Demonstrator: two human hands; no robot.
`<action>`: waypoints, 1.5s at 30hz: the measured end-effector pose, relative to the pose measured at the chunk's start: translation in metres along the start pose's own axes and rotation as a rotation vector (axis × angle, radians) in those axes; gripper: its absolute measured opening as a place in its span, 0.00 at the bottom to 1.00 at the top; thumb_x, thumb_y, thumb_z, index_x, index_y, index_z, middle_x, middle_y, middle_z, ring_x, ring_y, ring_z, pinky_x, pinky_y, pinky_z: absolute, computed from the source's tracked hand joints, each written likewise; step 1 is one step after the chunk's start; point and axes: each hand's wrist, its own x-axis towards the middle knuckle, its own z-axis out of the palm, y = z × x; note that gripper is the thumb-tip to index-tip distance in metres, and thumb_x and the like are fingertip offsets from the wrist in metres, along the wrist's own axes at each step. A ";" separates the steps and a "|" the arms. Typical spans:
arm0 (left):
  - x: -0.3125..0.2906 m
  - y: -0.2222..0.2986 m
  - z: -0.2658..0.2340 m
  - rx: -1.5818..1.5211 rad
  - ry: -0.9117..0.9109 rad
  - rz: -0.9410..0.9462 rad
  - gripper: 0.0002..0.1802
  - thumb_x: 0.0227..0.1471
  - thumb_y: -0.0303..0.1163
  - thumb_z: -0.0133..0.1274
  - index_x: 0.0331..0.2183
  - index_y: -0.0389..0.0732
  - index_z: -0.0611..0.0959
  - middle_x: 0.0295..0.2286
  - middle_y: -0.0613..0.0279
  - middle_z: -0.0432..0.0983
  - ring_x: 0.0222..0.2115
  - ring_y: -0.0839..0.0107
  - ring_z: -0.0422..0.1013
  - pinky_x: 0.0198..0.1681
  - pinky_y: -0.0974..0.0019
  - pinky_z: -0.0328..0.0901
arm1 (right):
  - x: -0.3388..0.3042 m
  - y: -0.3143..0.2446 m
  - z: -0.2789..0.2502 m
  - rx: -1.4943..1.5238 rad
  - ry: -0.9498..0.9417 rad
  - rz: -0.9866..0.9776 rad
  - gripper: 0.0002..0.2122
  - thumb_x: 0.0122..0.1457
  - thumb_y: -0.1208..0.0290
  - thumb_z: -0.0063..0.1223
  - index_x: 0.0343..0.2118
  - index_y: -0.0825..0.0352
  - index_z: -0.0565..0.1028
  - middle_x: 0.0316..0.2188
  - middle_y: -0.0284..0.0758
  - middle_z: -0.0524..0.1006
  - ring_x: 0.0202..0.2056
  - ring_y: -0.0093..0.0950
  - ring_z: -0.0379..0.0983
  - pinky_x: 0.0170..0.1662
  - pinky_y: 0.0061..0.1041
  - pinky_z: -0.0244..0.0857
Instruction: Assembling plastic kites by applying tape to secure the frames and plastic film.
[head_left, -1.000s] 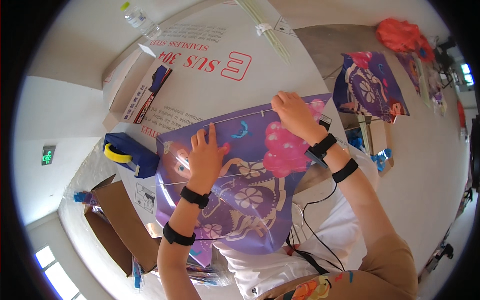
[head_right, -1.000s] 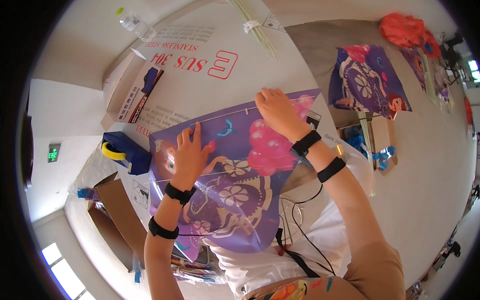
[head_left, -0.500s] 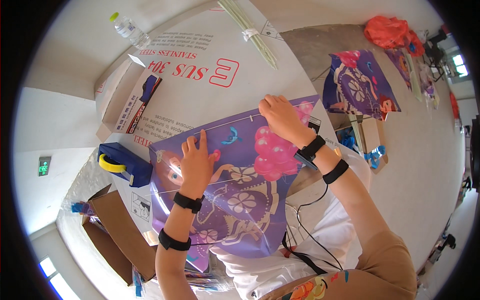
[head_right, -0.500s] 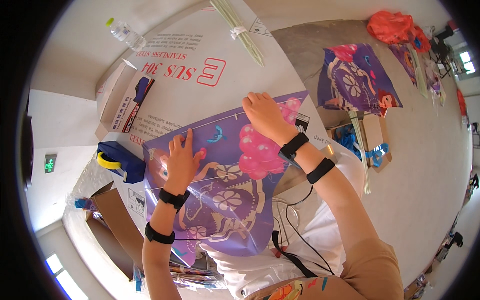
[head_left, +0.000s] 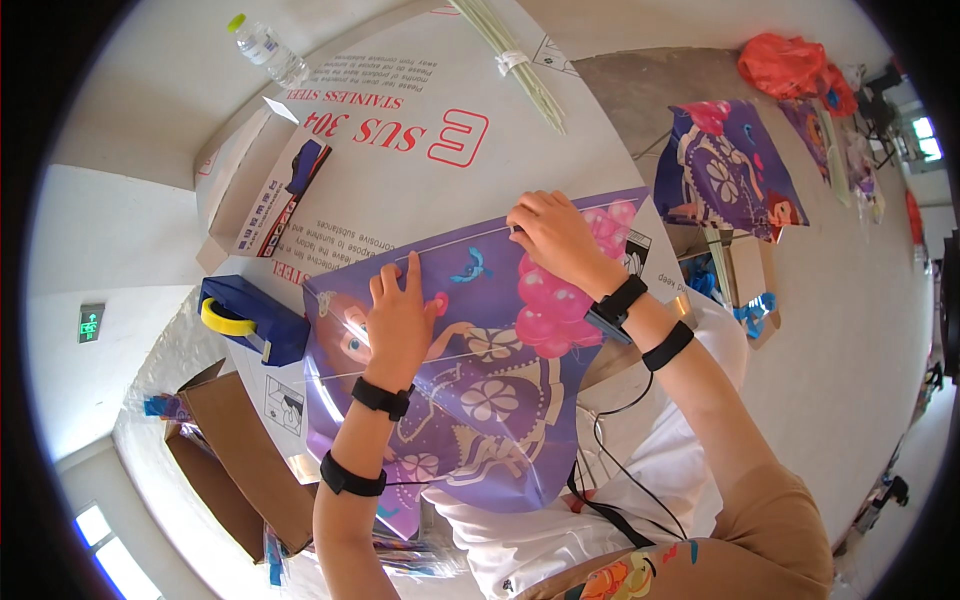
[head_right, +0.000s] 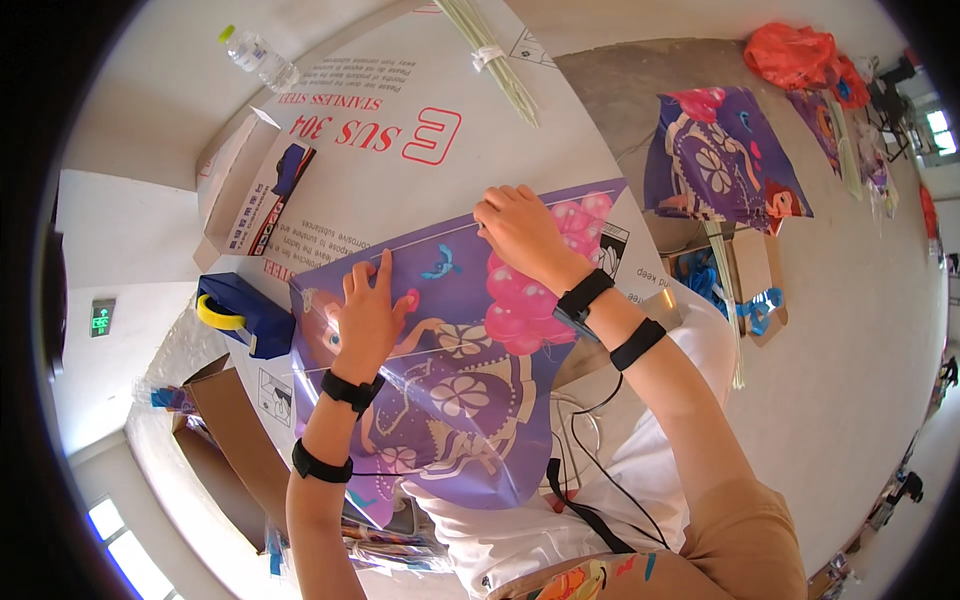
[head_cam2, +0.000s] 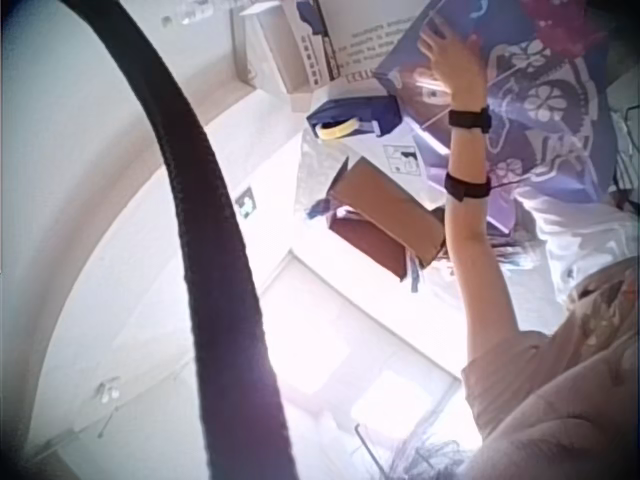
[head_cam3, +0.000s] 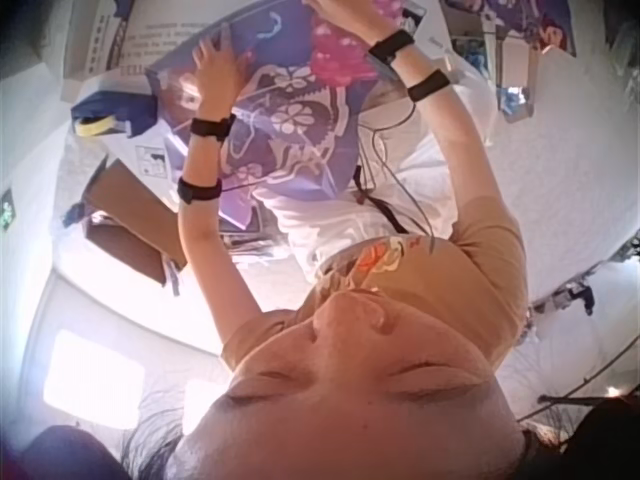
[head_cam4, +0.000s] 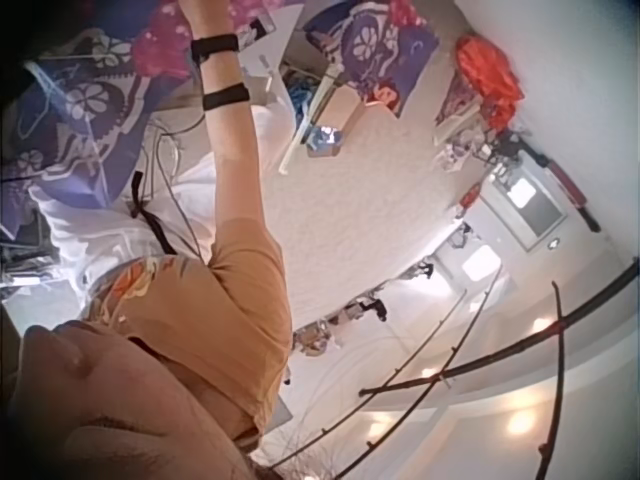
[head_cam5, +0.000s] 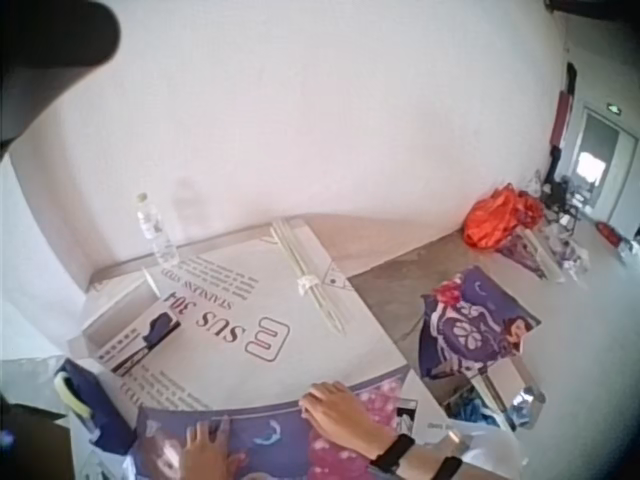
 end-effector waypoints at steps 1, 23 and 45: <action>0.000 0.000 0.000 -0.006 0.007 0.008 0.38 0.44 0.34 0.59 0.57 0.41 0.65 0.43 0.55 0.62 0.45 0.58 0.61 0.37 0.58 0.67 | 0.000 0.000 0.000 0.003 0.001 0.001 0.07 0.46 0.75 0.59 0.27 0.64 0.71 0.28 0.31 0.69 0.35 0.30 0.67 0.41 0.29 0.58; 0.000 0.006 -0.009 -0.030 -0.038 -0.046 0.37 0.45 0.36 0.59 0.56 0.42 0.65 0.44 0.55 0.62 0.46 0.58 0.61 0.37 0.57 0.67 | 0.000 -0.001 -0.003 0.017 0.006 0.021 0.07 0.47 0.76 0.57 0.26 0.63 0.69 0.26 0.31 0.68 0.33 0.30 0.68 0.39 0.29 0.57; 0.000 0.005 -0.011 -0.006 -0.061 -0.027 0.39 0.43 0.34 0.60 0.57 0.40 0.64 0.45 0.54 0.61 0.46 0.58 0.61 0.37 0.62 0.70 | -0.003 -0.005 -0.006 -0.020 0.037 0.055 0.12 0.44 0.75 0.61 0.30 0.64 0.69 0.29 0.33 0.69 0.36 0.32 0.68 0.41 0.31 0.59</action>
